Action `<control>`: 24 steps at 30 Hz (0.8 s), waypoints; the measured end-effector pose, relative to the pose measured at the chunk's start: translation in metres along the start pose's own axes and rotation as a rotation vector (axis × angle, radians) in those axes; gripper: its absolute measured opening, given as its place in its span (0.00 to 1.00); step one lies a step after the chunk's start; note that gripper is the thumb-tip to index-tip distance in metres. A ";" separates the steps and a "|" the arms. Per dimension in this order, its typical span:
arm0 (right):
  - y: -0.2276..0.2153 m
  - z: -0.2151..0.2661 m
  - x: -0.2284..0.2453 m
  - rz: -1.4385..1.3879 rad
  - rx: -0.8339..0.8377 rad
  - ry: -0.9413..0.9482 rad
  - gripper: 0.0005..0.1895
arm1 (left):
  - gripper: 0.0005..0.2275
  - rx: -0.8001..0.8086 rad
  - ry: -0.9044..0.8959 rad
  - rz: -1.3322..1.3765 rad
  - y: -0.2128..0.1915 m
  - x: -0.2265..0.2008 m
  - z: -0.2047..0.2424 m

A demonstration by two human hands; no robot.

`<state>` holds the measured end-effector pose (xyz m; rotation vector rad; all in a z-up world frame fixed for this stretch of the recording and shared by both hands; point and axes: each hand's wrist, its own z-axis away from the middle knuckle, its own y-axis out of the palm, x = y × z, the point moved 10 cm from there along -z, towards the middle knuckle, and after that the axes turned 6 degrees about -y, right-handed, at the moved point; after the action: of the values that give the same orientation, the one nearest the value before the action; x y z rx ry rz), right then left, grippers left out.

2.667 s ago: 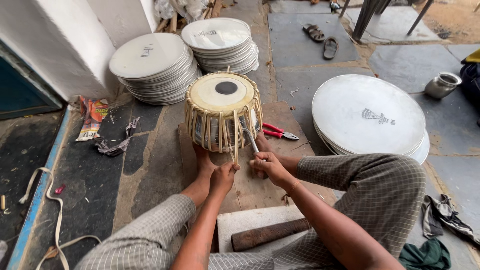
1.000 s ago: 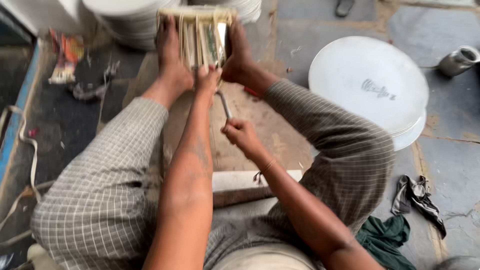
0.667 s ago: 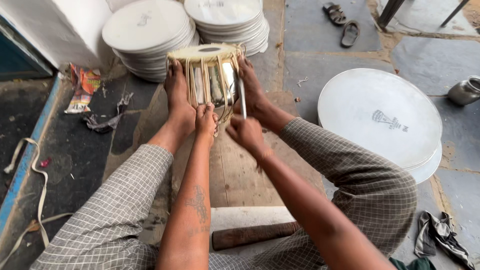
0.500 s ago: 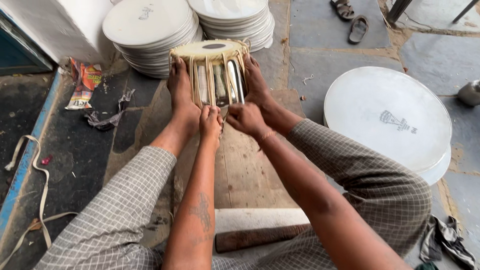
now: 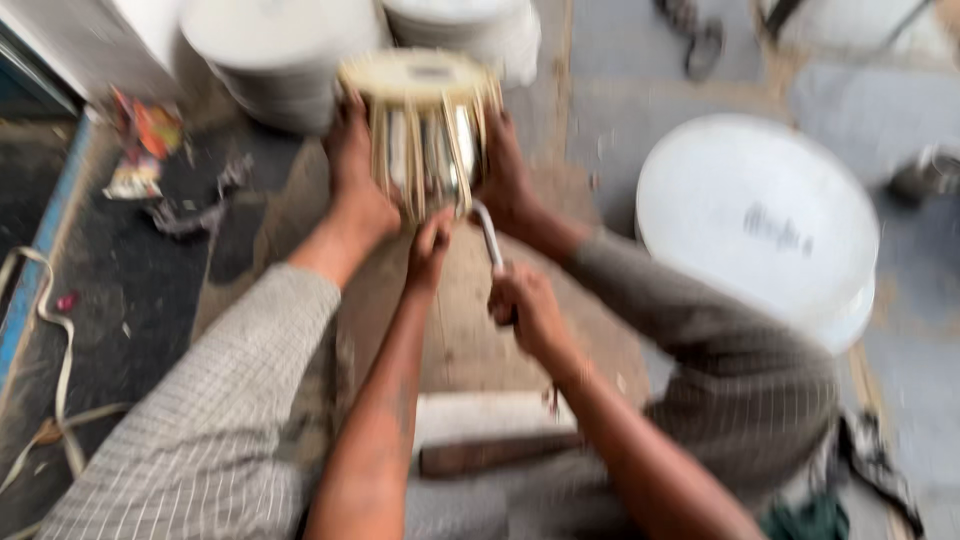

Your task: The person is tuning a traditional Indian drum, likely a tabla, by tightening the ropes with a metal hook tool. They sit on the floor, holding the drum between their legs and systematically pulling the ropes to adjust the tension of the drumhead.

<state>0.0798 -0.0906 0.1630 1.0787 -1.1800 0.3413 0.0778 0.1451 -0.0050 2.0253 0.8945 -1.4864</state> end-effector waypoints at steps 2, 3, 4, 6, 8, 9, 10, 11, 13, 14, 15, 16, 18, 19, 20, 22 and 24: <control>-0.010 0.019 -0.035 -0.004 -0.046 0.064 0.17 | 0.24 0.215 -0.111 0.103 0.029 0.023 0.021; -0.014 0.009 -0.048 0.031 -0.096 0.115 0.15 | 0.24 0.216 -0.126 0.012 0.032 0.023 -0.005; -0.020 -0.006 -0.057 0.065 -0.148 0.165 0.12 | 0.24 0.214 -0.140 -0.080 0.033 0.020 -0.032; -0.023 -0.001 -0.069 0.049 -0.073 0.102 0.13 | 0.25 0.170 -0.272 -0.194 0.034 0.040 -0.017; -0.029 0.007 -0.075 0.025 -0.018 0.070 0.14 | 0.29 0.072 -0.412 -0.247 0.029 0.057 0.000; -0.028 0.009 -0.075 -0.004 -0.003 0.063 0.14 | 0.28 0.016 -0.420 -0.250 0.022 0.056 0.003; -0.025 0.013 -0.074 -0.032 0.012 0.055 0.14 | 0.26 -0.039 -0.428 -0.253 0.016 0.055 0.009; -0.025 0.012 -0.069 -0.020 0.001 0.053 0.13 | 0.25 -0.091 -0.418 -0.256 0.012 0.049 0.003; -0.021 0.014 -0.056 0.003 -0.024 0.047 0.13 | 0.23 -0.107 -0.402 -0.296 0.014 0.039 -0.006; -0.018 0.017 -0.050 0.004 -0.030 0.058 0.12 | 0.22 -0.113 -0.394 -0.317 0.017 0.034 -0.010; -0.015 0.026 -0.048 0.001 -0.043 0.071 0.10 | 0.22 -0.124 -0.388 -0.286 0.019 0.030 -0.008; -0.012 0.033 -0.046 -0.003 -0.057 0.084 0.10 | 0.22 -0.135 -0.383 -0.255 0.021 0.027 -0.005; -0.007 0.064 -0.044 0.001 -0.012 0.045 0.12 | 0.20 -0.166 -0.378 -0.191 0.024 0.026 0.042; 0.004 0.059 -0.033 0.000 0.027 0.000 0.14 | 0.19 -0.185 -0.323 -0.166 0.017 0.008 0.036; 0.011 0.052 -0.026 -0.006 0.049 0.011 0.13 | 0.18 -0.203 -0.266 -0.142 0.010 -0.013 0.025; 0.007 0.053 -0.019 -0.001 0.073 0.071 0.13 | 0.20 -0.120 -0.358 -0.019 0.017 -0.027 0.033; 0.001 0.064 -0.019 0.108 0.152 0.051 0.11 | 0.22 0.005 -0.437 0.077 0.020 -0.037 0.057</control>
<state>0.0348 -0.1368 0.1464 1.1330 -1.1834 0.5470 0.0478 0.0834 0.0128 1.6194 0.6250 -1.7885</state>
